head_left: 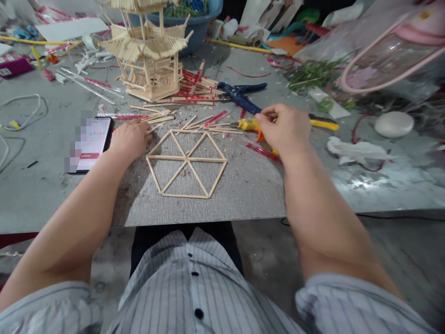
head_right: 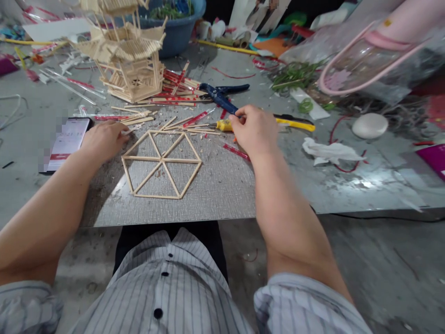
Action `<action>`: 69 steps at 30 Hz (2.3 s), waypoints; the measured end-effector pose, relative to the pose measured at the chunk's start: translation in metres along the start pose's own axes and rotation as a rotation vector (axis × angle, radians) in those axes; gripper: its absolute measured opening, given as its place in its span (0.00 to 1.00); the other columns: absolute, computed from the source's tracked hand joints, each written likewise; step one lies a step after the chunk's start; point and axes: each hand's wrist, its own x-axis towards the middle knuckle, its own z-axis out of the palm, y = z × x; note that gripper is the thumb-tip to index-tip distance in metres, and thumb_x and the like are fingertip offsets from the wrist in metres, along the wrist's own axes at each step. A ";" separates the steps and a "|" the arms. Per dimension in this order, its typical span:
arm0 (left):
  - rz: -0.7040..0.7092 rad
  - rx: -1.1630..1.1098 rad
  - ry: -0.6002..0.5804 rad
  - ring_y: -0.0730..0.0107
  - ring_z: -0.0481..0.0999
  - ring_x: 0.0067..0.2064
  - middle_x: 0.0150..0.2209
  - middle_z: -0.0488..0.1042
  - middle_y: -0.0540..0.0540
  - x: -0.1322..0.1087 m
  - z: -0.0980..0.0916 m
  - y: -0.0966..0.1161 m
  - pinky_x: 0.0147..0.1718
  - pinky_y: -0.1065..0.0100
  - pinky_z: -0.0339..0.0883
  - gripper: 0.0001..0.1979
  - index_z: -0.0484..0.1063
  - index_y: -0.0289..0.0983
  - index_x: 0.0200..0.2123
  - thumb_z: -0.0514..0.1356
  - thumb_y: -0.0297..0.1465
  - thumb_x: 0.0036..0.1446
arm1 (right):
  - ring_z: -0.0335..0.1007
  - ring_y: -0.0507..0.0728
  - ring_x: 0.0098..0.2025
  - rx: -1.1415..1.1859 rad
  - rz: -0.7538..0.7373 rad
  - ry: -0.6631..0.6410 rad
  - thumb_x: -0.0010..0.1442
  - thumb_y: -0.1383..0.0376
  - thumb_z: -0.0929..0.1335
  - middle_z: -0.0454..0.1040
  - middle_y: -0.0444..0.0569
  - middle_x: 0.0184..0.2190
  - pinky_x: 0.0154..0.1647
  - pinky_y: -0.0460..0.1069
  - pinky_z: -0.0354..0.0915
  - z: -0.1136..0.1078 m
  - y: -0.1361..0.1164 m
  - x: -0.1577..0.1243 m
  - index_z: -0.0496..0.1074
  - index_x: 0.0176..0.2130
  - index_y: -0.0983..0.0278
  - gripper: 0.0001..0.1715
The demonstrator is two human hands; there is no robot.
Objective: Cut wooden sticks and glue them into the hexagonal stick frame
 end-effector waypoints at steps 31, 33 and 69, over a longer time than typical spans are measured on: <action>-0.085 -0.380 -0.119 0.79 0.60 0.26 0.22 0.67 0.53 -0.028 -0.058 0.004 0.29 0.73 0.52 0.09 0.76 0.32 0.31 0.60 0.32 0.58 | 0.69 0.63 0.44 -0.449 0.433 -0.328 0.62 0.49 0.64 0.75 0.61 0.53 0.37 0.53 0.56 -0.030 0.019 0.016 0.77 0.49 0.62 0.26; -0.107 -0.466 -0.113 0.80 0.58 0.22 0.18 0.64 0.55 -0.031 -0.058 0.006 0.26 0.72 0.51 0.09 0.75 0.33 0.28 0.61 0.32 0.57 | 0.68 0.61 0.38 -0.470 0.389 -0.464 0.62 0.46 0.64 0.77 0.60 0.49 0.34 0.53 0.56 -0.029 0.030 0.020 0.77 0.48 0.64 0.28; -0.189 -1.153 -0.336 0.82 0.60 0.19 0.26 0.72 0.48 -0.052 -0.039 0.011 0.18 0.72 0.49 0.10 0.70 0.35 0.26 0.56 0.30 0.60 | 0.63 0.51 0.24 1.031 0.385 -0.199 0.44 0.62 0.70 0.69 0.42 0.27 0.25 0.50 0.58 -0.035 -0.026 0.002 0.61 0.27 0.57 0.12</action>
